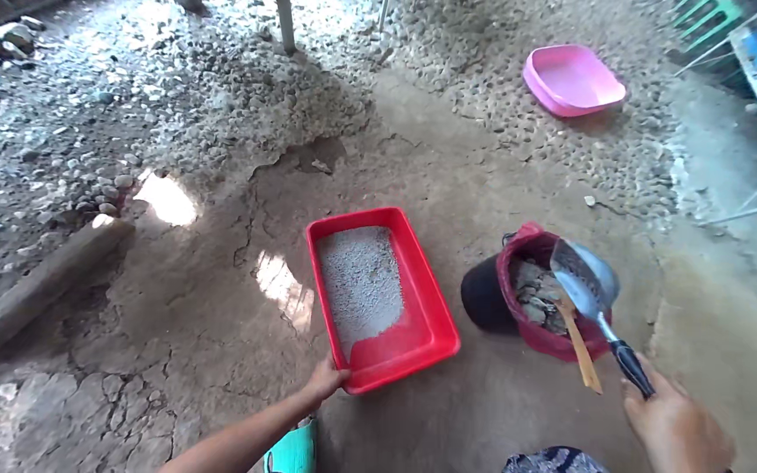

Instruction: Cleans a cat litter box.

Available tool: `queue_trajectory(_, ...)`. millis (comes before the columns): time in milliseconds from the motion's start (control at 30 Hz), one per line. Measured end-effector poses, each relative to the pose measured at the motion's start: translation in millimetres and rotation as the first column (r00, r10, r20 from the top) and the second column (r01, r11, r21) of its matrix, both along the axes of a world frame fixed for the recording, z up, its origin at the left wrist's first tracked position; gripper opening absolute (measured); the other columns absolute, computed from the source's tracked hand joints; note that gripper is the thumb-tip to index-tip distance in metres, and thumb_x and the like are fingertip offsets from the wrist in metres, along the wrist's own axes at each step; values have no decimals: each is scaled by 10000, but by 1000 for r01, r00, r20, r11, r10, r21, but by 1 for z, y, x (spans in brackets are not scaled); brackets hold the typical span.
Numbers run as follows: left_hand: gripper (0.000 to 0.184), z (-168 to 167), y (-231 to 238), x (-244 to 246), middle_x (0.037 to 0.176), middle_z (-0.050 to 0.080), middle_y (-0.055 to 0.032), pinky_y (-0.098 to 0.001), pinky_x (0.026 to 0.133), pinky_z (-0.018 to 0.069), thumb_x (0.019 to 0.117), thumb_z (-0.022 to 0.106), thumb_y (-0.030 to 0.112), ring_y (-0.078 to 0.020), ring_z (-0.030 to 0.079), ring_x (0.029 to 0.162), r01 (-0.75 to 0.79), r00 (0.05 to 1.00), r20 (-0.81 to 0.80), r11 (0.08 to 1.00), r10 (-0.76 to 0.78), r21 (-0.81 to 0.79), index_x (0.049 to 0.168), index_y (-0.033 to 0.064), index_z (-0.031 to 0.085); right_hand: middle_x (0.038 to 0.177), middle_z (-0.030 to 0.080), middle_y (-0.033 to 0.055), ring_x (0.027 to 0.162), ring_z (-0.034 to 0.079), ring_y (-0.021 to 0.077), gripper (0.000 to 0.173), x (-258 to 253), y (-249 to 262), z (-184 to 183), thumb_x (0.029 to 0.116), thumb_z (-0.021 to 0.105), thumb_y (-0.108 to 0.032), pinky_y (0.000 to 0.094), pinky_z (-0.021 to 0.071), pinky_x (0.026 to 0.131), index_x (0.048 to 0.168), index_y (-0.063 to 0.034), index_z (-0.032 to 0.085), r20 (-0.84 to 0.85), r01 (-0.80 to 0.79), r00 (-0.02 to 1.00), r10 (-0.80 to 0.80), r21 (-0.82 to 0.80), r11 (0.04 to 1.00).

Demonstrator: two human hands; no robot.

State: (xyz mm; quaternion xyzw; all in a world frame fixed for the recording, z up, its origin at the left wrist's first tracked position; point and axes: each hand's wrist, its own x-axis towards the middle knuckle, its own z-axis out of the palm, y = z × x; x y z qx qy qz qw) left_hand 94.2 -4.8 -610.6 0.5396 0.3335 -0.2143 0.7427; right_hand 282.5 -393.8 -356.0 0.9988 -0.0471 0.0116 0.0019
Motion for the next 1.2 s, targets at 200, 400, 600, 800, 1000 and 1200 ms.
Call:
queue_trajectory(200,786,-3,59,58,1374,563,-298,-550,970,534,1017,651,219,-397,642,1164,-119,993,18,975,118,190,1629,91,176,1142,639,234,746,647,177,509,-54,66,10,1020,544,-39,353,580,680,1489,106,409,-234,85,966,109,688,720)
queue_trajectory(400,811,-2,88,84,1398,533,-274,-486,925,547,949,595,-27,-334,635,1132,-175,977,155,962,144,207,1627,68,160,957,689,94,594,625,124,413,-100,101,-62,1070,473,-65,288,552,561,1471,29,448,-775,565,600,200,587,580)
queue_trajectory(600,805,44,58,42,1366,583,-258,-386,1007,529,906,635,-59,-248,651,1162,-203,940,325,940,108,274,1592,-33,215,896,682,105,530,593,129,397,-103,110,-92,1051,555,-74,272,520,485,1433,28,515,-759,609,639,123,597,522)
queue_trajectory(800,700,57,52,22,1267,637,-233,-314,921,573,901,620,-76,-163,694,1040,-212,896,437,940,78,267,1522,-107,301,849,695,112,504,595,108,364,-76,140,-82,1015,596,-24,251,516,443,1369,62,578,-495,423,861,116,824,376)
queue_trajectory(1000,764,45,63,40,1364,586,-223,-341,998,532,898,598,-98,-183,647,1155,-241,916,372,947,150,213,1575,-28,252,875,721,134,507,561,52,427,-36,183,-115,924,721,-18,226,505,482,1327,81,619,-191,71,956,223,887,456)
queue_trajectory(1200,798,12,76,64,1397,550,-245,-436,916,545,936,606,-61,-283,638,1124,-199,975,137,959,173,202,1616,75,210,855,734,148,502,599,110,476,-62,174,-137,869,763,-28,278,532,477,1313,84,636,-178,7,932,315,880,476)
